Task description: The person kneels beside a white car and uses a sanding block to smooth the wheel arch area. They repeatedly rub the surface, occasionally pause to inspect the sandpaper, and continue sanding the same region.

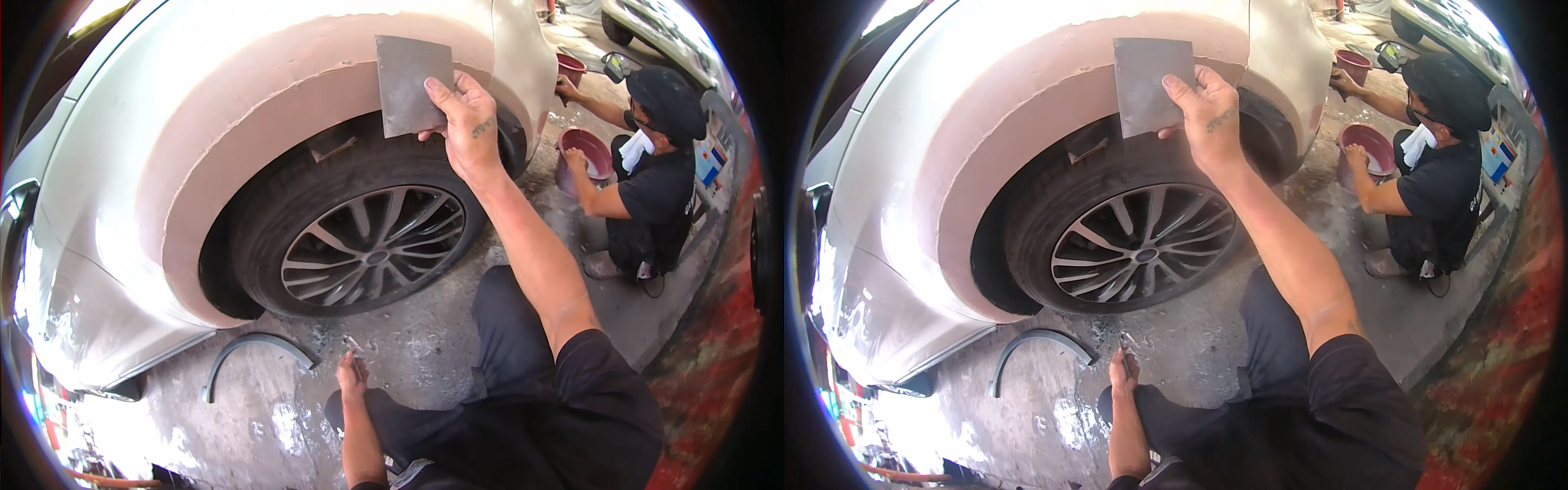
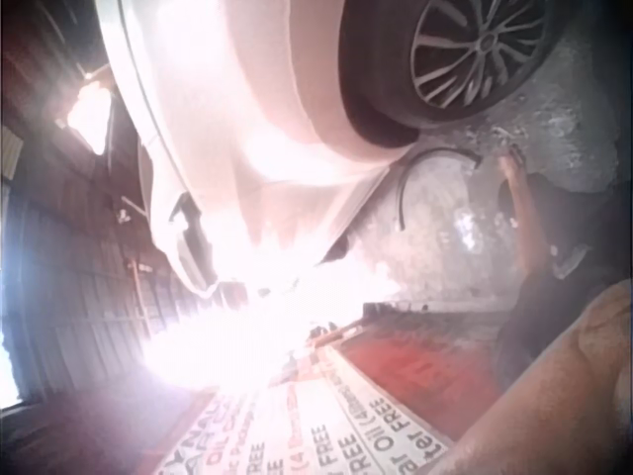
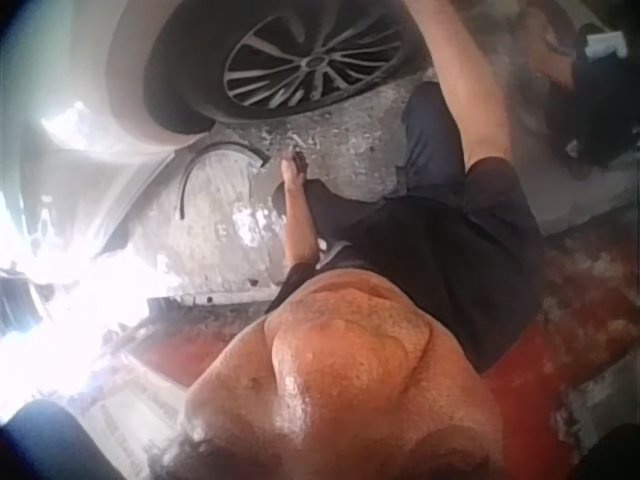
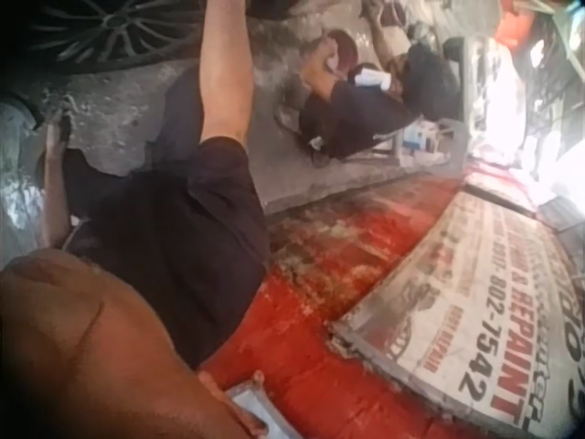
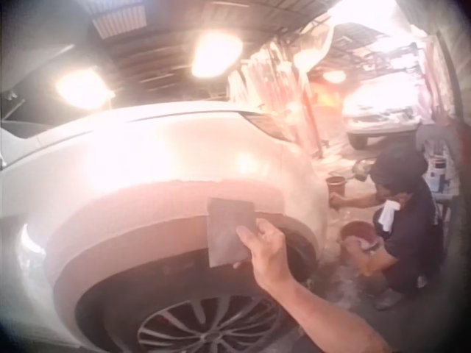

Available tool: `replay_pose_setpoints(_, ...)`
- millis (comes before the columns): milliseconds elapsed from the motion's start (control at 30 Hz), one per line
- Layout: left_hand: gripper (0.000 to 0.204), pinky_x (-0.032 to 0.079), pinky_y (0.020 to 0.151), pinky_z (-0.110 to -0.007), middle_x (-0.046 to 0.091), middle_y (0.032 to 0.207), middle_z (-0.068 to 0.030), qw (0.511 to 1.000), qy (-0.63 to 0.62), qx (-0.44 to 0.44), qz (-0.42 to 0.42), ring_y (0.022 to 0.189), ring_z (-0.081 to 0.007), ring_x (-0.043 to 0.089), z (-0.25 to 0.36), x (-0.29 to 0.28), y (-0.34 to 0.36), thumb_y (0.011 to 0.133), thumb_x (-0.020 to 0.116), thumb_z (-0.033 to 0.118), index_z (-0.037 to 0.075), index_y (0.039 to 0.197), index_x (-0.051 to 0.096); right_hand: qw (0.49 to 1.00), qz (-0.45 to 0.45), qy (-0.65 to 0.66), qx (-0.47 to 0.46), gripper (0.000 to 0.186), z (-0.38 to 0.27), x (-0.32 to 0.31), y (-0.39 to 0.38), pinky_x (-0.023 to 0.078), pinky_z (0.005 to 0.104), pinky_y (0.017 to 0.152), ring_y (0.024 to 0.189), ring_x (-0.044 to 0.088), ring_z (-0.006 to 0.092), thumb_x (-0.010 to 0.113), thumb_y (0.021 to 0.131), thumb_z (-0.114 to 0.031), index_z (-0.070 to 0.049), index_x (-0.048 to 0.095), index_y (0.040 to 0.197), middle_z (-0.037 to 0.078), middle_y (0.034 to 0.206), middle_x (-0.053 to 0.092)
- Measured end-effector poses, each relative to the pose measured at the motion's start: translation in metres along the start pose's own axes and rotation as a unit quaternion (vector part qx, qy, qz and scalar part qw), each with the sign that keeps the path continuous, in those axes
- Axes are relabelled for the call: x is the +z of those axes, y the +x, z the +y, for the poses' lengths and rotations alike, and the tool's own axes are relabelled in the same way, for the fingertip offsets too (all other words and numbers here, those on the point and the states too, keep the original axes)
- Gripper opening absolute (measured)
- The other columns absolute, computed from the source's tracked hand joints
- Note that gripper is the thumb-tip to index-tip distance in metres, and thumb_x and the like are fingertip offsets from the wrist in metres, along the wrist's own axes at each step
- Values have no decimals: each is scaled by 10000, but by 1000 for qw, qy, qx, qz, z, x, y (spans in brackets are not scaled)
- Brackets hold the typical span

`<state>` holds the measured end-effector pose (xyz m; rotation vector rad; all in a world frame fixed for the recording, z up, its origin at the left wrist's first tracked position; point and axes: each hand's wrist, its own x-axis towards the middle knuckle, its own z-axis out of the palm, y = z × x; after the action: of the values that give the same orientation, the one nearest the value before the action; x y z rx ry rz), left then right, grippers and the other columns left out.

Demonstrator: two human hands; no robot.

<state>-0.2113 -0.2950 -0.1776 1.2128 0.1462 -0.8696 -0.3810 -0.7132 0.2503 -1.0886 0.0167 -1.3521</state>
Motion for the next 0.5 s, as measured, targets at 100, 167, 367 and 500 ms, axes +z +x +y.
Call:
replay_pose_setpoints(100,272,343,411,-254,506,654,8,1000,-5,-5,1,498,-104,457,0,6,-2,983,596,314,90,1132,631,1000,17,3,-15,295,4,-4,-1,573,293,511,719,705,180,653,966,-146,79,581,1143,139,977,714)
replay_pose_setpoints(167,270,345,412,-253,511,659,6,1000,-10,-8,9,500,-103,460,1,6,-4,986,594,310,86,1131,629,999,30,-2,-15,288,5,-6,-1,573,293,511,720,705,179,653,965,-143,77,585,1137,139,975,713)
replay_pose_setpoints(367,237,350,413,-256,517,661,3,1000,-1,-13,21,502,-102,465,3,12,-6,1002,577,282,88,1128,629,1000,22,-13,-17,272,6,10,1,555,285,517,699,691,162,660,970,-162,43,597,1136,110,936,707)
replay_pose_setpoints(500,216,354,412,-258,531,666,0,1000,-1,-16,12,509,-103,476,2,11,-2,1006,573,268,96,1123,630,1000,10,-16,-22,266,6,16,3,550,283,524,692,686,155,658,975,-166,31,600,1144,97,922,705)
